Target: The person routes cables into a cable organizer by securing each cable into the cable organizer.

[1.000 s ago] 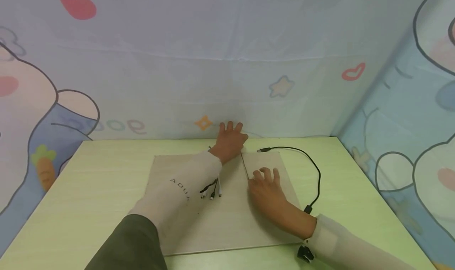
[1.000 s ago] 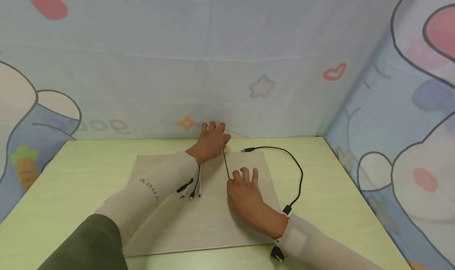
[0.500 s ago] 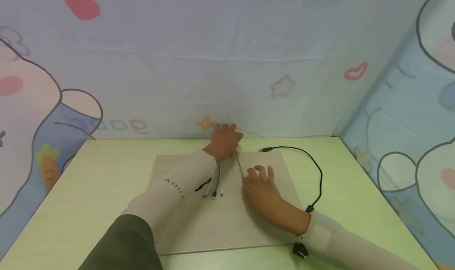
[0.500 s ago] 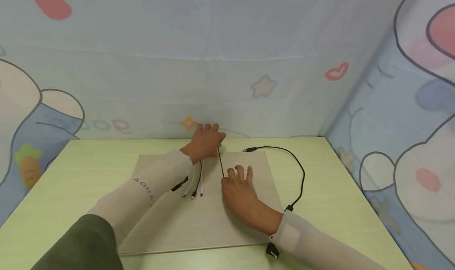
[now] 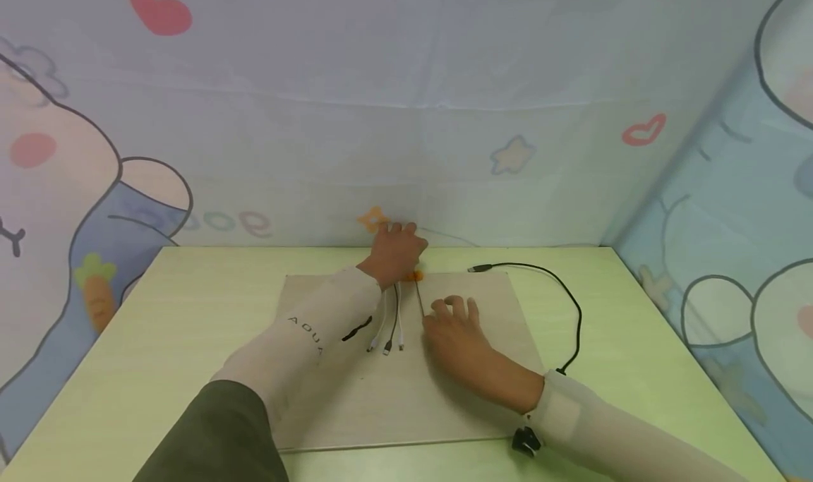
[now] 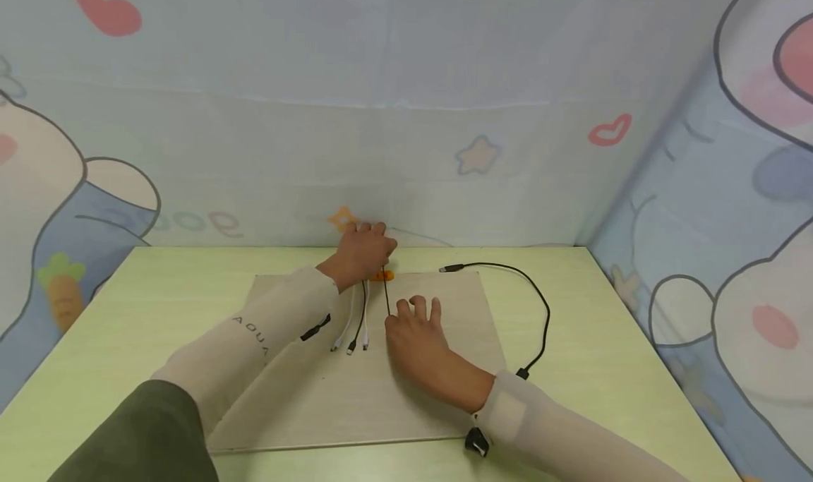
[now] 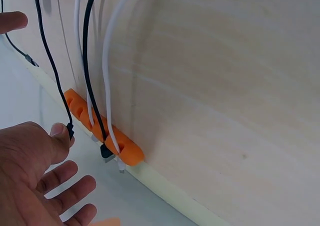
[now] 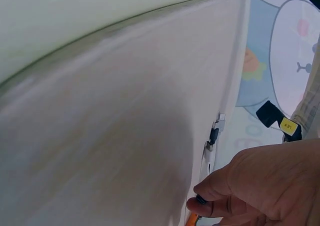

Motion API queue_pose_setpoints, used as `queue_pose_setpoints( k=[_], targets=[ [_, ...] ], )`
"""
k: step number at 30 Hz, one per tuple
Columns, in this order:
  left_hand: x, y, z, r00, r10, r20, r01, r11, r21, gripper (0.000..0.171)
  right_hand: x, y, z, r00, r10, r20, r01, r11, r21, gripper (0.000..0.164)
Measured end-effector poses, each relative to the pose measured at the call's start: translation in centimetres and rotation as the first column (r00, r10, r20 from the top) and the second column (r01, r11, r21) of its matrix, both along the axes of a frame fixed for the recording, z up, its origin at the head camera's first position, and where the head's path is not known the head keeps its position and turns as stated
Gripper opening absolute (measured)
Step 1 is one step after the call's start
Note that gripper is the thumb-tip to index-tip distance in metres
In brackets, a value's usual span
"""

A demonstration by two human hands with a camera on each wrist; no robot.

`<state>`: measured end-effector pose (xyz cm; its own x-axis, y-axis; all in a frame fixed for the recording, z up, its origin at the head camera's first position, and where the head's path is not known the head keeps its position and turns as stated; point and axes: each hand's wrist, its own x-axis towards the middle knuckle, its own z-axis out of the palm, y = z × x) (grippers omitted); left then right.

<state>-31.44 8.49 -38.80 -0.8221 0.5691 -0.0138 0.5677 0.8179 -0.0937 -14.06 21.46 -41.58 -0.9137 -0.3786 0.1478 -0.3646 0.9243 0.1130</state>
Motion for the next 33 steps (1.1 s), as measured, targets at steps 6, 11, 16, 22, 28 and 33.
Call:
queue_pose_setpoints(
  k=[6,11,16,22,28,33],
  targets=[
    [0.6,-0.4,0.3,0.999,0.000,-0.039,-0.001,1.000,-0.011,0.034,-0.4,-0.5,0.0,0.999,-0.008,0.031,0.008,1.000,-0.004,0.009],
    [0.2,-0.4,-0.1,0.998,0.011,-0.057,-0.014,0.999,-0.052,0.034,-0.4,-0.9,0.2,0.999,-0.013,0.035,0.012,1.000,0.022,0.011],
    [-0.1,-0.3,-0.2,0.998,0.004,-0.059,-0.008,0.998,-0.067,0.034,-0.3,-1.1,0.5,0.999,-0.010,0.044,0.008,0.999,0.034,0.010],
    [0.3,-0.2,0.1,0.997,-0.008,-0.071,0.005,0.999,-0.054,0.035,-0.2,-1.2,0.4,1.000,-0.011,0.025,0.010,0.999,0.046,0.008],
    [0.8,-0.4,0.1,0.998,-0.015,-0.067,0.011,0.998,-0.054,0.037,0.1,-1.4,0.1,1.000,0.001,-0.022,0.000,0.998,0.070,0.006],
    [0.6,-0.4,-0.3,0.994,-0.029,-0.101,0.020,0.996,-0.084,0.037,0.1,-1.6,0.1,0.998,0.015,-0.053,-0.010,0.996,0.089,0.005]
  ],
)
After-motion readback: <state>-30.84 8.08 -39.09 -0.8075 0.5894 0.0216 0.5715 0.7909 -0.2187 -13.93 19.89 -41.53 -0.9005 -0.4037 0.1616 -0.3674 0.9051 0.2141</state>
